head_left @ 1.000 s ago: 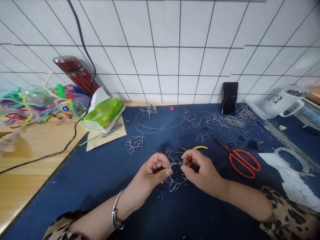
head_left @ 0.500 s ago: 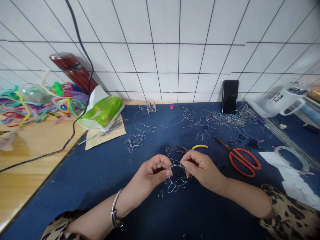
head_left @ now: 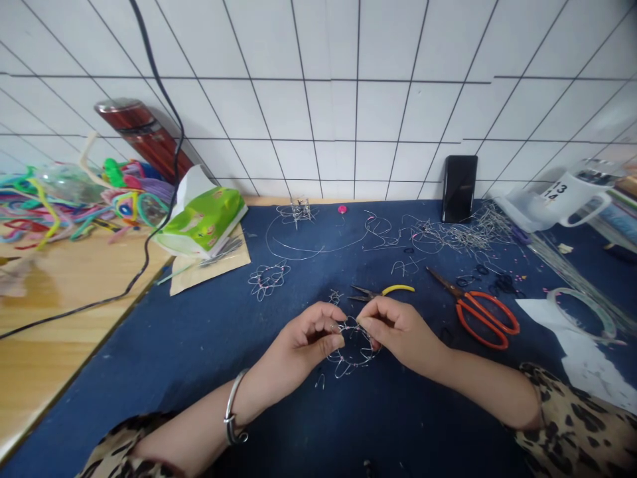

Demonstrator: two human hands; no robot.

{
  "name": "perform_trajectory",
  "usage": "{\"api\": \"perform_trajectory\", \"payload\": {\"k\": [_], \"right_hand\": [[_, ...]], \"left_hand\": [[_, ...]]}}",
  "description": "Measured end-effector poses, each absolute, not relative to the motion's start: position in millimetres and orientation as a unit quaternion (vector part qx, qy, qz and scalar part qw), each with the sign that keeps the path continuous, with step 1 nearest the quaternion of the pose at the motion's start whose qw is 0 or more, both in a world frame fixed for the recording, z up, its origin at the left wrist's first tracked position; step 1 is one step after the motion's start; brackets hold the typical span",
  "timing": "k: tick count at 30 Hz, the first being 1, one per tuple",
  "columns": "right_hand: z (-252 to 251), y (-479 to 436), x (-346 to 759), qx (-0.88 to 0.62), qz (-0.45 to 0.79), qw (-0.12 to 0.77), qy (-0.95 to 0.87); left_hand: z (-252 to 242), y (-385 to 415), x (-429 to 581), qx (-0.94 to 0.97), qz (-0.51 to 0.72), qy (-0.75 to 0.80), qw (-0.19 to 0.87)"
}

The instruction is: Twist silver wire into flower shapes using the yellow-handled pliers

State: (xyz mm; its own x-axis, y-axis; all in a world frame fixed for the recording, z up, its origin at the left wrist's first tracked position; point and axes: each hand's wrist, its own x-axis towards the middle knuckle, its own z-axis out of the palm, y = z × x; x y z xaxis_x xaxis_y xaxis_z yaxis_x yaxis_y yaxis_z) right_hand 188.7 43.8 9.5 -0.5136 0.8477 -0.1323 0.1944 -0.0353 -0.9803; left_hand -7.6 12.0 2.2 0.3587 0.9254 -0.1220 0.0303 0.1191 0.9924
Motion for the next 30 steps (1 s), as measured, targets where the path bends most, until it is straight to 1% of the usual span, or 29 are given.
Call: {"api": "perform_trajectory", "payload": {"k": [7, 15, 22, 25, 30], "right_hand": [[8.5, 44.7, 189.3, -0.401, 0.601, 0.276, -0.634], [4.7, 48.3, 186.8, -0.392, 0.636, 0.255, -0.614], [10.3, 48.8, 191.5, -0.373, 0.61, 0.236, -0.658], [11.1, 50.0, 192.4, -0.37, 0.603, 0.225, -0.67], [5.5, 50.2, 191.1, -0.368, 0.624, 0.236, -0.647]], "left_hand": [[1.0, 12.1, -9.4, 0.595, 0.342, 0.449, 0.572], [1.4, 13.2, -9.1, 0.592, 0.331, 0.42, 0.603], [-0.2, 14.2, -11.3, 0.566, 0.333, 0.403, 0.637], [-0.4, 13.9, -11.6, 0.568, 0.331, 0.403, 0.637], [-0.8, 12.9, -10.5, 0.588, 0.322, 0.405, 0.622]]}}
